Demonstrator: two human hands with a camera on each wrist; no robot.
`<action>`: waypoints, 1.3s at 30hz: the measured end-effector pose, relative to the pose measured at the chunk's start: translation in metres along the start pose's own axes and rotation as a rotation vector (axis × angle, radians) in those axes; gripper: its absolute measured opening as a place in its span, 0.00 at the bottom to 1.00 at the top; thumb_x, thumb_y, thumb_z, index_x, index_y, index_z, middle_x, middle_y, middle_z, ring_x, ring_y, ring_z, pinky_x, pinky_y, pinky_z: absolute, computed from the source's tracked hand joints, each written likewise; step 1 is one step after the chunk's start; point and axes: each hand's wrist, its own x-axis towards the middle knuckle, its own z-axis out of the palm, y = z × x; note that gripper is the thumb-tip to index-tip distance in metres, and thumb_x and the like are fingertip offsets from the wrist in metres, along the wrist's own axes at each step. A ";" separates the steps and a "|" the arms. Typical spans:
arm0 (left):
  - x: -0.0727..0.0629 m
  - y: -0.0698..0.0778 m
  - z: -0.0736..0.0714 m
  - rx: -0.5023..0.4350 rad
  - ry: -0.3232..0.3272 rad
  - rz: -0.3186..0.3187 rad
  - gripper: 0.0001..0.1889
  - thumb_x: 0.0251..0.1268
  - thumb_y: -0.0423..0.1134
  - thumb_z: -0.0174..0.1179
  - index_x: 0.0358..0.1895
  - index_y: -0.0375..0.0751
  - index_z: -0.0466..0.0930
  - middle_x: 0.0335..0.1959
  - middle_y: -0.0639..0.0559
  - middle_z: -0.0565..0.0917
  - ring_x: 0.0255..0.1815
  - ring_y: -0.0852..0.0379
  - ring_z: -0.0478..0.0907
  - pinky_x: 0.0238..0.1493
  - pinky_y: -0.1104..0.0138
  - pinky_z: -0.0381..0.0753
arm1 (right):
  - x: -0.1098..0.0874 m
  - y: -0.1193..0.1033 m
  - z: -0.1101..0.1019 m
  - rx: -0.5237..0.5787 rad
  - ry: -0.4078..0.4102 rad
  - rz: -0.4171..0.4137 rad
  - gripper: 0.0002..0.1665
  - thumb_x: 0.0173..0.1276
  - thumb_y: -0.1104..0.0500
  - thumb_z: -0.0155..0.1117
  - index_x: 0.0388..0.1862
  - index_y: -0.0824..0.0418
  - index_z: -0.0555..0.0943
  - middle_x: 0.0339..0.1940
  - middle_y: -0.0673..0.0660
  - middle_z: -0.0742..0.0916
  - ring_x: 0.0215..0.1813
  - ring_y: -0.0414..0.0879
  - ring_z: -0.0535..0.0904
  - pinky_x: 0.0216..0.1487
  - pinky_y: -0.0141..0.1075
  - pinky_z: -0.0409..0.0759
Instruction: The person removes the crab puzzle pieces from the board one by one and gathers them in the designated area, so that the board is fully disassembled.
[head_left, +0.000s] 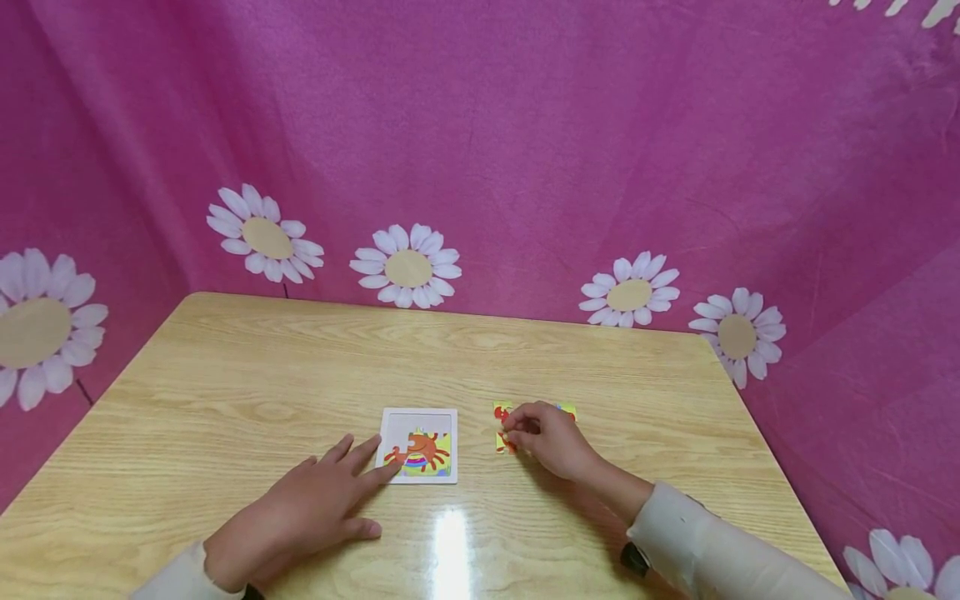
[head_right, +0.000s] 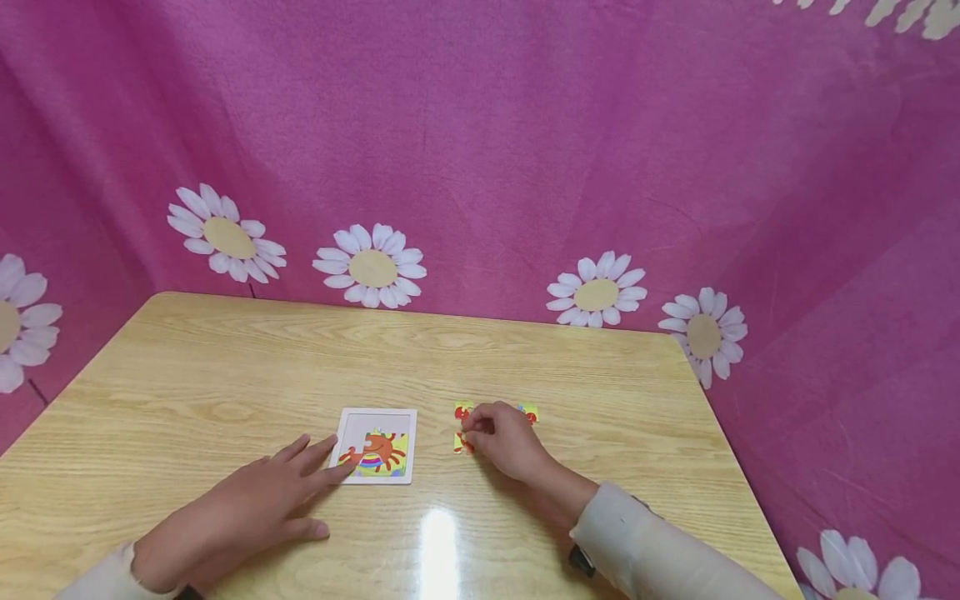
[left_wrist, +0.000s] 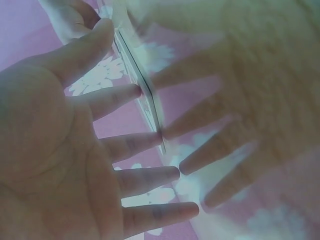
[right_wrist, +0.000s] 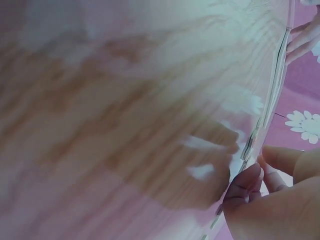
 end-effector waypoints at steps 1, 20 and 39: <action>0.000 0.000 0.000 0.000 0.004 0.003 0.40 0.62 0.61 0.69 0.78 0.59 0.68 0.80 0.39 0.63 0.78 0.27 0.58 0.63 0.27 0.66 | 0.000 -0.001 0.000 0.005 -0.003 -0.003 0.06 0.67 0.70 0.71 0.39 0.61 0.87 0.34 0.50 0.86 0.37 0.42 0.78 0.38 0.30 0.77; 0.009 0.018 0.001 0.012 -0.045 0.080 0.45 0.62 0.64 0.67 0.80 0.53 0.64 0.83 0.38 0.56 0.83 0.34 0.51 0.70 0.30 0.60 | 0.010 -0.032 0.023 0.034 -0.056 -0.093 0.04 0.67 0.70 0.70 0.40 0.65 0.86 0.34 0.53 0.87 0.34 0.39 0.78 0.35 0.29 0.77; 0.011 0.020 0.003 0.063 -0.077 0.082 0.48 0.59 0.68 0.67 0.80 0.51 0.63 0.84 0.39 0.54 0.83 0.38 0.53 0.69 0.32 0.63 | 0.021 -0.054 0.058 0.077 -0.156 -0.175 0.05 0.68 0.70 0.69 0.42 0.65 0.86 0.34 0.52 0.88 0.36 0.39 0.80 0.40 0.28 0.78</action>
